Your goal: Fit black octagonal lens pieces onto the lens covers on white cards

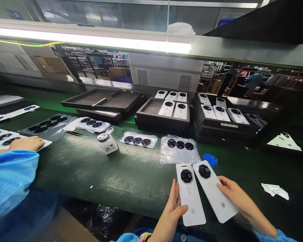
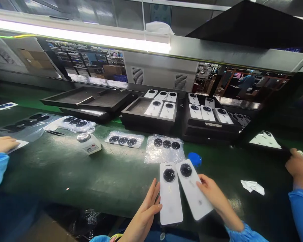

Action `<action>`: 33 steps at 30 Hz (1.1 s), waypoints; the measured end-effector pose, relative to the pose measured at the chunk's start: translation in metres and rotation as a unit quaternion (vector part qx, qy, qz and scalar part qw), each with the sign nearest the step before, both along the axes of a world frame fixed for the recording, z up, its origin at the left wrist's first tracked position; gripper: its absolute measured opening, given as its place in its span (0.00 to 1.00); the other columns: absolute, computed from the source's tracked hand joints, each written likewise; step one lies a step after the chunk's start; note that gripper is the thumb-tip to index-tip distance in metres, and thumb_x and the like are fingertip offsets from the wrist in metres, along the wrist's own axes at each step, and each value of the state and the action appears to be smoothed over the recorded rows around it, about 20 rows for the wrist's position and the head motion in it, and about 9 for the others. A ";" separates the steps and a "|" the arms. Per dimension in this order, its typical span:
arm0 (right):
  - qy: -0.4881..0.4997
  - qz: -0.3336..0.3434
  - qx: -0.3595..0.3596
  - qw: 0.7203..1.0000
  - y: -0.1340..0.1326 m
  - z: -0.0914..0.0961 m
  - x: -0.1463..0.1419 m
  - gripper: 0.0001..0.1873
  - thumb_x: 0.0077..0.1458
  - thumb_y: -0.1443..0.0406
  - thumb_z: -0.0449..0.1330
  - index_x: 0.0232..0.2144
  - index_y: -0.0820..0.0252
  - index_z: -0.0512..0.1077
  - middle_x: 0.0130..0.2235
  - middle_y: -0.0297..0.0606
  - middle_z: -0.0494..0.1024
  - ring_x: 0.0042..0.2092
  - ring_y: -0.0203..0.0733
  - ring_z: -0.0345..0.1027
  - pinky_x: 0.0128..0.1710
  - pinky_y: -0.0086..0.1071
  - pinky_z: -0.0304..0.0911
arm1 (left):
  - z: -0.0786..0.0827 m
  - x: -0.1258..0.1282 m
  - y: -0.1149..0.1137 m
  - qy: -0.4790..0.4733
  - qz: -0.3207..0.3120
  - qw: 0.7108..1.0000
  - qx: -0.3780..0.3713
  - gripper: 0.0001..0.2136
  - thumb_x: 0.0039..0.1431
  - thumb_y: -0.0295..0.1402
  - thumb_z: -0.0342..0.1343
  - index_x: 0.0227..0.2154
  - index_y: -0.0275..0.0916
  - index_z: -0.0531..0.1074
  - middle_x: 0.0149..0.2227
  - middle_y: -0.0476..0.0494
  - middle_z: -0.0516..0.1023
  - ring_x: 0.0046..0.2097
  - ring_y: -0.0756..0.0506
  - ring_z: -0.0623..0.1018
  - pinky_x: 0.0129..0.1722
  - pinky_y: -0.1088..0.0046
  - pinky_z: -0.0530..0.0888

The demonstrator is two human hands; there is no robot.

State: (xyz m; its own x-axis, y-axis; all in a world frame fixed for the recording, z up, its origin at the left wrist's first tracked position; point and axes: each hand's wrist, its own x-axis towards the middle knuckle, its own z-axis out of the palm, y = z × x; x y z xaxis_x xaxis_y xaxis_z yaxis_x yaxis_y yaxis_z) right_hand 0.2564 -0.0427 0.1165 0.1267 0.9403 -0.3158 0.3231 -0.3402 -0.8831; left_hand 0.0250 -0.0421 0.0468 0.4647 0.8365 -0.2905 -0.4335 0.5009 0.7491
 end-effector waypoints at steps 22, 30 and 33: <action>0.134 0.028 -0.098 0.986 0.033 0.012 -0.059 0.15 0.37 0.58 0.67 0.28 0.61 0.77 0.35 0.43 0.81 0.42 0.49 0.74 0.44 0.41 0.65 | -0.017 -0.007 0.011 -0.102 0.005 0.994 -0.034 0.38 0.39 0.27 0.61 0.59 0.41 0.63 0.64 0.39 0.61 0.69 0.35 0.46 0.66 0.58 0.50; 0.161 0.036 -0.003 0.986 0.033 0.004 -0.077 0.29 0.37 0.44 0.68 0.35 0.59 0.77 0.36 0.43 0.81 0.40 0.53 0.75 0.45 0.46 0.68 | -0.016 -0.016 0.020 0.037 0.062 0.990 0.125 0.40 0.50 0.36 0.62 0.64 0.40 0.51 0.68 0.38 0.51 0.69 0.36 0.46 0.65 0.63 0.54; 0.128 -0.008 0.107 0.986 0.028 -0.001 -0.078 0.27 0.44 0.43 0.64 0.38 0.57 0.78 0.40 0.45 0.81 0.41 0.52 0.75 0.47 0.42 0.69 | 0.004 -0.012 0.029 0.088 0.115 0.966 0.215 0.34 0.57 0.40 0.58 0.64 0.40 0.51 0.66 0.37 0.57 0.67 0.37 0.55 0.63 0.64 0.59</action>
State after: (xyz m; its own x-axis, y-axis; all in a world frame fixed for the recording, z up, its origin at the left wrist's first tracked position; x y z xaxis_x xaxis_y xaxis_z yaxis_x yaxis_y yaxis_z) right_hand 0.1788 -0.0142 0.1154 0.0842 0.9875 -0.1336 0.0772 -0.1401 -0.9871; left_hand 0.0134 -0.0131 0.0506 0.2284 0.9723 0.0498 -0.3434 0.0326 0.9386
